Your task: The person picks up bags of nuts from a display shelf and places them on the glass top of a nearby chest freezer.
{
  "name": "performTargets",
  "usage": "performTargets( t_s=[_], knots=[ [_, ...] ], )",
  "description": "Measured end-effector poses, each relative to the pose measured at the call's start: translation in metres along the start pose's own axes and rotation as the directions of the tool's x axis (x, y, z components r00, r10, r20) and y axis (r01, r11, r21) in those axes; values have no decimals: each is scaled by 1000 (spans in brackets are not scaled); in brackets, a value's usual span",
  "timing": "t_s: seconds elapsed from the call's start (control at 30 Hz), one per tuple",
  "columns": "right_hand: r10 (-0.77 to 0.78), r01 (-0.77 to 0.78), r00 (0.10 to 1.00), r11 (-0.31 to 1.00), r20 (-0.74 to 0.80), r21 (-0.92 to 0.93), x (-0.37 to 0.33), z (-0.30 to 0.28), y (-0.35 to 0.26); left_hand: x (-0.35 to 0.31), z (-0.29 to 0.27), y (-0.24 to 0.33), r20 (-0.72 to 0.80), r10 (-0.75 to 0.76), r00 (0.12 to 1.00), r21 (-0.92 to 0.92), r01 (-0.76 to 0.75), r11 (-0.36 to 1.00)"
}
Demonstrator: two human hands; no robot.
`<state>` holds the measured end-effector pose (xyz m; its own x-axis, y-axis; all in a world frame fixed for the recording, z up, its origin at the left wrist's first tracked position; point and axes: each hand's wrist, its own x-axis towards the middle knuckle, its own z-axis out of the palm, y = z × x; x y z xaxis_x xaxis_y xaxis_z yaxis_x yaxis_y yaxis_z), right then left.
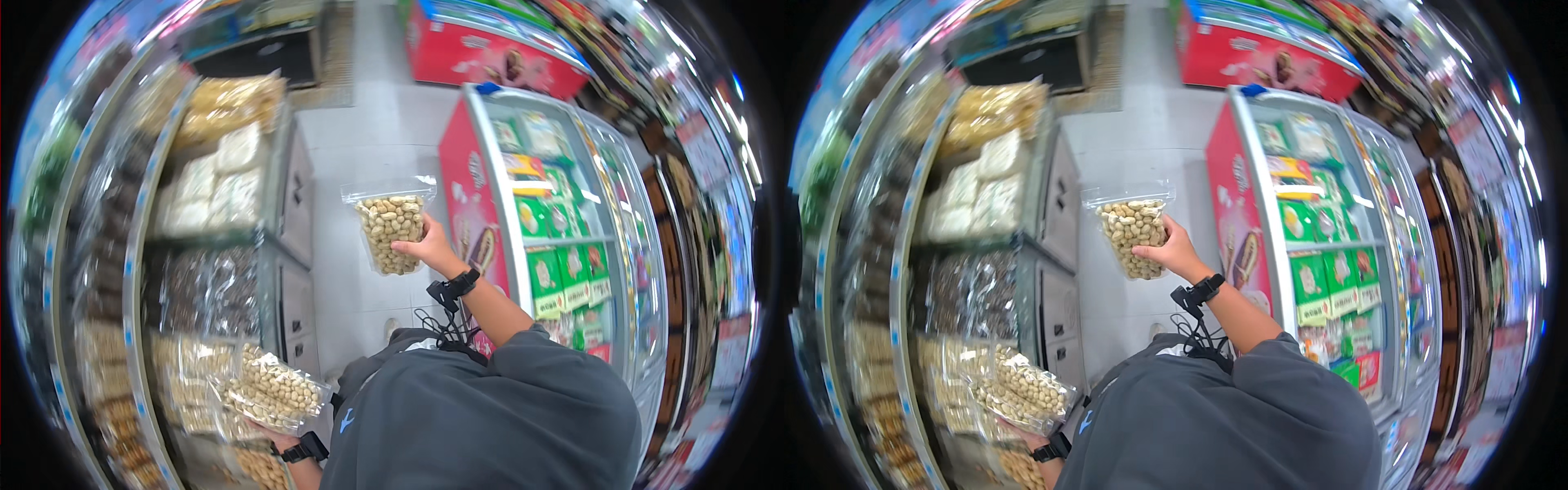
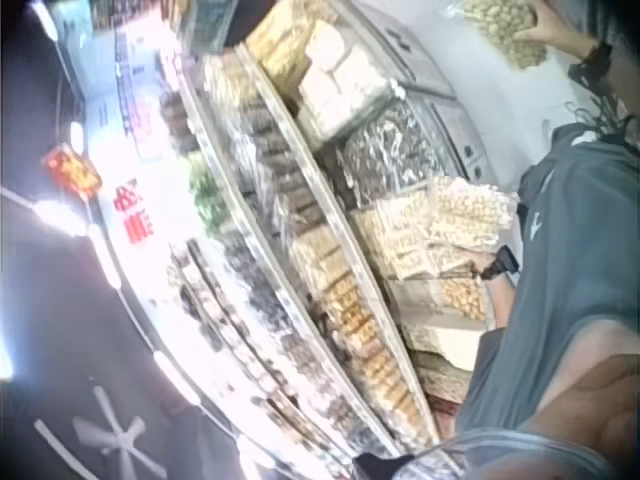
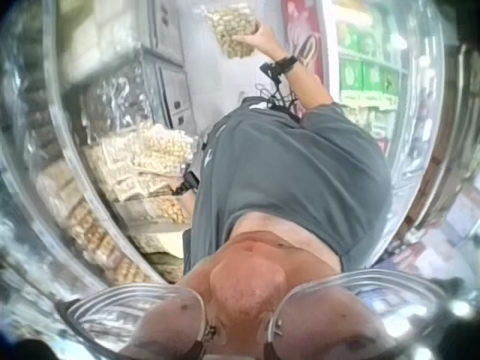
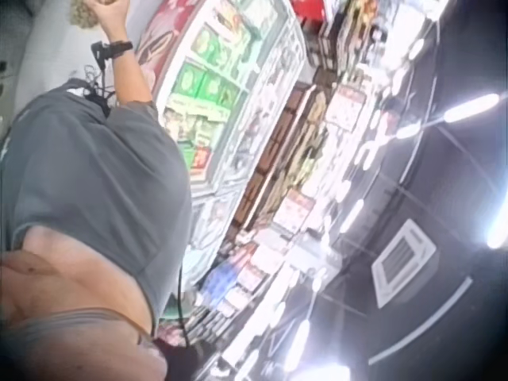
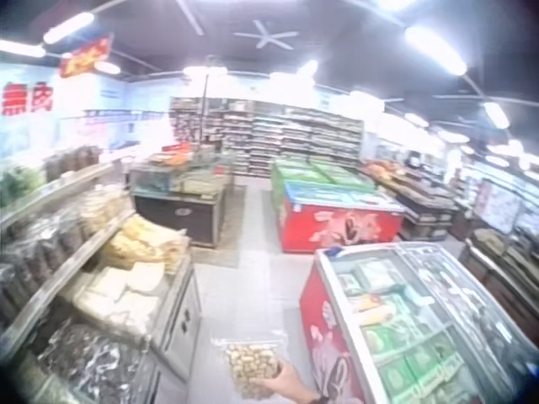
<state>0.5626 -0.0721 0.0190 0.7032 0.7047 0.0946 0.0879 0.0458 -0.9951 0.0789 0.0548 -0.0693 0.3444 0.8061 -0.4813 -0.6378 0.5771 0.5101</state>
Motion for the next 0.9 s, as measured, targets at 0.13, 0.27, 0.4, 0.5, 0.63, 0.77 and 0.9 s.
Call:
performTargets(
  t_s=[0.13,0.27,0.4,0.5,0.63,0.77,0.9],
  knots=[
    [116,-163,924,982,-365,-99,-23,-82,62,63,47,-52,96,-129,987,70,122,990],
    [233,-275,789,961,-568,11,-50,-153,50,105,88,-96,350,-281,894,221,212,952],
    [415,-242,638,908,-648,343,-77,-195,95,124,165,-137,267,-382,885,341,284,896],
    [512,-214,588,845,-626,490,-99,-221,96,122,215,-158,283,-486,827,391,364,846],
    [611,-157,533,751,-585,641,-111,-227,142,166,237,-193,297,-597,745,459,437,774],
    [632,-129,505,729,-588,672,-105,-261,130,186,271,-227,309,-682,663,504,494,708],
    [669,-133,504,685,-547,716,-75,-280,151,222,316,-260,322,-712,624,566,476,673]
  ],
)
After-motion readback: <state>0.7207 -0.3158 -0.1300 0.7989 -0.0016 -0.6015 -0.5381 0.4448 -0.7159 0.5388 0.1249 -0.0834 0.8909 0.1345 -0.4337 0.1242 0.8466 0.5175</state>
